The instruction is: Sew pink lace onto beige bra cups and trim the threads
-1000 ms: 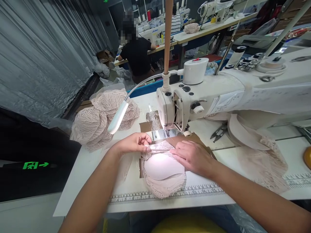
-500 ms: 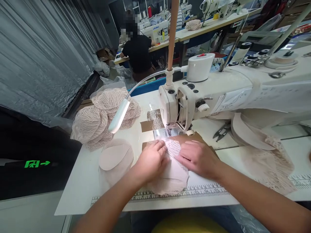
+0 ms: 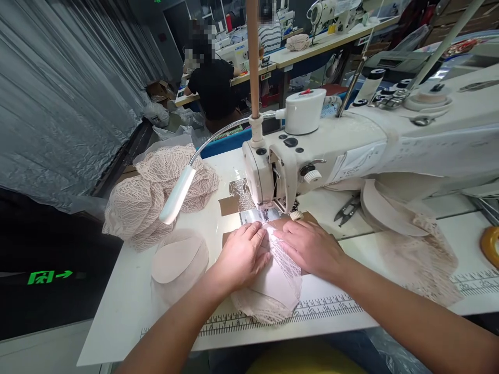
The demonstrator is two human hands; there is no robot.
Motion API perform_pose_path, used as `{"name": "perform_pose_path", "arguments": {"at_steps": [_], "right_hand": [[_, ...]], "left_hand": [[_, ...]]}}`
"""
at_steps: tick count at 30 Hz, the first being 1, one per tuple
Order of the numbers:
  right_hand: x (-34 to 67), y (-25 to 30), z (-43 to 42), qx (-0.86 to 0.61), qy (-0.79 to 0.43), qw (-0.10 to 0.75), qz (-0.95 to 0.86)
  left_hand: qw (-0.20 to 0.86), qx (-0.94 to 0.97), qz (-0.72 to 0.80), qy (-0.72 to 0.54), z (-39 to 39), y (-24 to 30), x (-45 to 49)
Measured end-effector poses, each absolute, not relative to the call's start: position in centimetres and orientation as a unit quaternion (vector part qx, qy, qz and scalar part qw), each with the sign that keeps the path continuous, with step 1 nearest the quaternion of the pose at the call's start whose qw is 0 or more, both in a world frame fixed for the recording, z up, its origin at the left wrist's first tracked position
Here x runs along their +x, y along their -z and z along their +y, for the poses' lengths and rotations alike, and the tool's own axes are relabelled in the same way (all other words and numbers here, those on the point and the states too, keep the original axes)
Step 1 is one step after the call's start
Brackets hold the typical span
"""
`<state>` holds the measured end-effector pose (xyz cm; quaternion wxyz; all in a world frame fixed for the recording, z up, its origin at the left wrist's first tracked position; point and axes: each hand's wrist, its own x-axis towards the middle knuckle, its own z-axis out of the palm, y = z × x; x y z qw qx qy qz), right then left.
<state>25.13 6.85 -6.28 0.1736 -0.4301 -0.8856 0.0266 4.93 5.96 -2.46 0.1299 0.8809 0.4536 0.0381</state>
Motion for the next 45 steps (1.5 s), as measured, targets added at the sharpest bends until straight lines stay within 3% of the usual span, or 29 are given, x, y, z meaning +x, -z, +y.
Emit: {"name": "perform_pose_path", "arguments": {"at_steps": [18, 24, 37, 45], "right_hand": [[24.5, 6.6, 7.1, -0.428, -0.026, 0.211, -0.879], [24.7, 6.5, 7.0, -0.418, -0.074, 0.231, -0.875], [25.2, 6.6, 7.1, -0.45, -0.119, 0.268, -0.844], [25.2, 6.0, 7.0, -0.431, -0.123, 0.275, -0.851]], "left_hand": [[0.131, 0.925, 0.356, -0.04, 9.6, 3.0, 3.6], [0.128, 0.933, 0.334, -0.039, 10.0, 3.3, 2.9], [0.098, 0.899, 0.415, -0.098, 6.2, 2.8, 4.7], [0.174, 0.88, 0.413, -0.158, 6.4, 3.5, 3.7]]}}
